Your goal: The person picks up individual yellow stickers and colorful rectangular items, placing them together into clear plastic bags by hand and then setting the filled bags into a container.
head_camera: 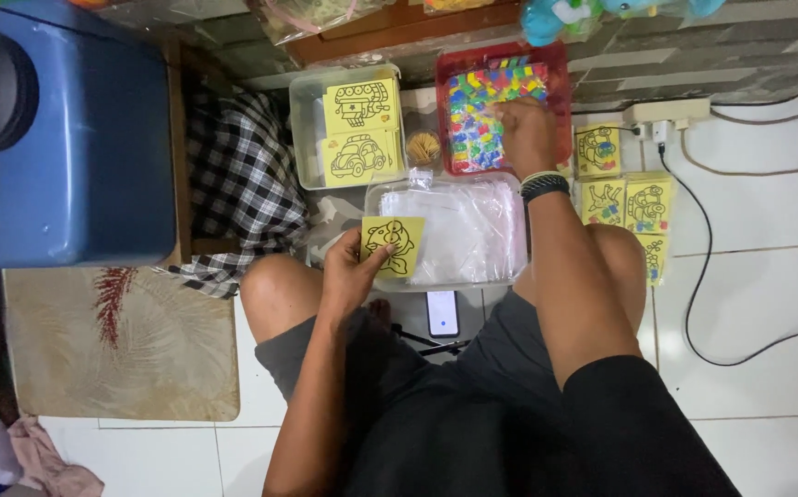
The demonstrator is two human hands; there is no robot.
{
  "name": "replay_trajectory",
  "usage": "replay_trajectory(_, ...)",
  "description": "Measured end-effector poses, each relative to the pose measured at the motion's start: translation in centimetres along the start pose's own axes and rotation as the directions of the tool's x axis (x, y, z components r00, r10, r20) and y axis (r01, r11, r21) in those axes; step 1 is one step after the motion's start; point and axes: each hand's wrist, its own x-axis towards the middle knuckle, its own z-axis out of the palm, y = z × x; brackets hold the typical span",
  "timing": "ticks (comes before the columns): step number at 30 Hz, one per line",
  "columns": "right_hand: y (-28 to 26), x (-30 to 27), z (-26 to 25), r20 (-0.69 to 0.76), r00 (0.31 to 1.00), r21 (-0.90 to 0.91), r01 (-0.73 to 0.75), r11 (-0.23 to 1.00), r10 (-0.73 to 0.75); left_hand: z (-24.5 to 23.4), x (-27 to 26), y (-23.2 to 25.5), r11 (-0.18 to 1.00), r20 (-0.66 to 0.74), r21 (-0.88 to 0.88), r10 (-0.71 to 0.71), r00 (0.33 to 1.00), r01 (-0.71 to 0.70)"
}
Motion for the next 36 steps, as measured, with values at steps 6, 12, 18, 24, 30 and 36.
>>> replay_trajectory(6,-6.6,-0.5,-5.8,-0.065,0.977,0.428,-0.158,0.890,0.204,0.6,0.0,1.9,1.000,-0.005,-0.015,-0.004,1.000,0.004)
replay_trajectory(12,-11.3,-5.5,-11.2,-0.130,0.991,0.535,0.067,0.842,0.004,1.1,-0.5,2.0,0.986,-0.090,0.110,0.137,0.986,-0.127)
replay_trajectory(18,-17.6,-10.1,-12.2,-0.053,0.984,0.450,0.175,0.876,-0.170,1.4,-1.3,3.2,0.917,0.012,0.178,0.360,0.933,-0.357)
replay_trajectory(24,-20.7,-10.4,-11.5,0.056,0.965,0.388,0.216,0.896,-0.256,0.9,-1.9,3.1,0.890,0.017,0.167,0.427,0.904,-0.424)
replay_trajectory(30,-21.7,-10.5,-11.0,0.135,0.937,0.345,0.262,0.901,-0.323,-0.1,-2.3,2.0,0.937,-0.012,0.073,0.344,0.939,-0.342)
replay_trajectory(36,-22.3,-10.7,-10.5,0.178,0.918,0.327,0.283,0.902,-0.353,0.1,-2.4,1.4,0.958,-0.018,-0.099,0.270,0.963,-0.271)
